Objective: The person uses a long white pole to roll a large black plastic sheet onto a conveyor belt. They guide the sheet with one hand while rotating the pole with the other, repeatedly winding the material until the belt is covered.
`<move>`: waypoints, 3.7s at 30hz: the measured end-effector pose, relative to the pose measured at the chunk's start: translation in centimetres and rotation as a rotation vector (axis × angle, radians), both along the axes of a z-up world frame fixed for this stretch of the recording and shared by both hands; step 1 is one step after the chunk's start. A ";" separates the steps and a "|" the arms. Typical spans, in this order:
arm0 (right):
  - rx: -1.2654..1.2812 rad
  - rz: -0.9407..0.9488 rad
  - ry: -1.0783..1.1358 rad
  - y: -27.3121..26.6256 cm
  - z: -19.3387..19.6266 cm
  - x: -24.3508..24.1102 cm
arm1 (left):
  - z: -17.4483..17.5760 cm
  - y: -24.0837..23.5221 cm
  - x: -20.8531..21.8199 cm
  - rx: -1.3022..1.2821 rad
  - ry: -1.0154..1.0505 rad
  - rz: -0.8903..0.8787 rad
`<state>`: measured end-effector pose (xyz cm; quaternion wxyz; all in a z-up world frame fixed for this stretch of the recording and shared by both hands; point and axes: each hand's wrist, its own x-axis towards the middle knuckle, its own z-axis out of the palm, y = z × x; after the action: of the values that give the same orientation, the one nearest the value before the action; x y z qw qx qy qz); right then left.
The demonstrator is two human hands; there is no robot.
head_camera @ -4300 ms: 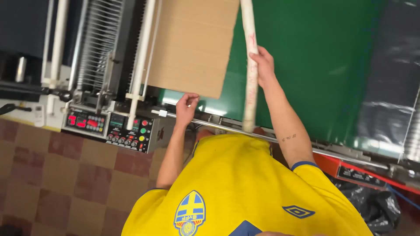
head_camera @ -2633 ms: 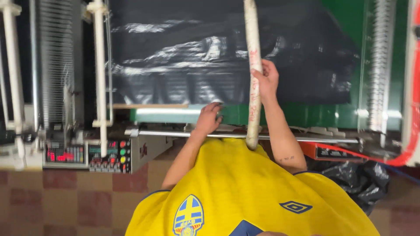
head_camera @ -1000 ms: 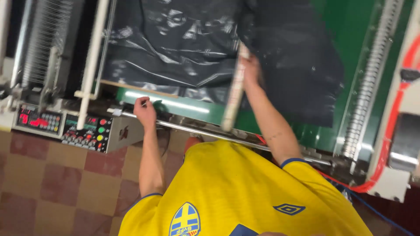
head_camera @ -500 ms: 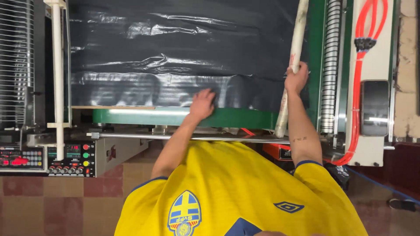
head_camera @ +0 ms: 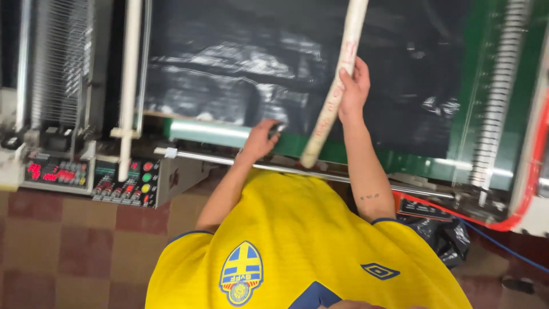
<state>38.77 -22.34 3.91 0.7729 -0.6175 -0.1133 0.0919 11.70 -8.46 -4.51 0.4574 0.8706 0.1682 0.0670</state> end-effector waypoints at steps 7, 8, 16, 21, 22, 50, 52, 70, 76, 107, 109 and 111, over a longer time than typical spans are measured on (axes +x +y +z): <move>0.505 0.604 0.662 15.2 2.8 -11.9 | 2.5 9.9 -11.4 -0.010 -0.190 0.569; 0.502 0.655 0.664 16.9 3.4 -13.2 | 3.7 10.4 -12.5 -0.025 -0.238 0.647; 0.140 0.382 0.572 18.7 -10.8 -7.6 | 3.2 6.5 -14.2 0.036 -0.148 0.801; -0.229 -0.068 0.266 -2.4 -22.3 10.6 | 3.1 0.4 -7.9 -0.063 -0.042 0.655; -0.234 -0.085 0.259 -7.6 -20.5 11.0 | 2.6 -0.7 -6.2 -0.073 -0.048 0.639; -0.018 -0.020 0.091 3.3 -5.1 -1.7 | -0.7 2.3 -7.6 0.236 0.045 0.256; 0.067 0.057 0.043 7.4 -3.4 -5.5 | 1.4 3.4 -10.0 0.256 -0.025 0.314; -0.042 0.063 0.069 1.3 -13.5 3.7 | 0.4 1.2 -2.5 0.202 -0.022 0.321; -0.699 -0.316 -0.213 -30.1 -19.9 22.7 | -0.4 -8.4 6.4 0.090 -0.025 0.151; 0.417 0.807 0.647 17.7 4.6 -16.6 | 1.2 4.1 -11.4 0.118 -0.037 0.552; 0.461 0.829 0.678 18.6 2.9 -16.5 | 1.1 4.0 -11.0 0.129 -0.042 0.616; 0.400 0.814 0.679 18.0 1.6 -15.5 | 1.5 3.7 -10.1 0.161 -0.077 0.610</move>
<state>23.30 -4.33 5.48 0.7703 -0.3012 -0.1026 0.5526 1.57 -4.77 -2.97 0.3517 0.8103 0.3984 0.2471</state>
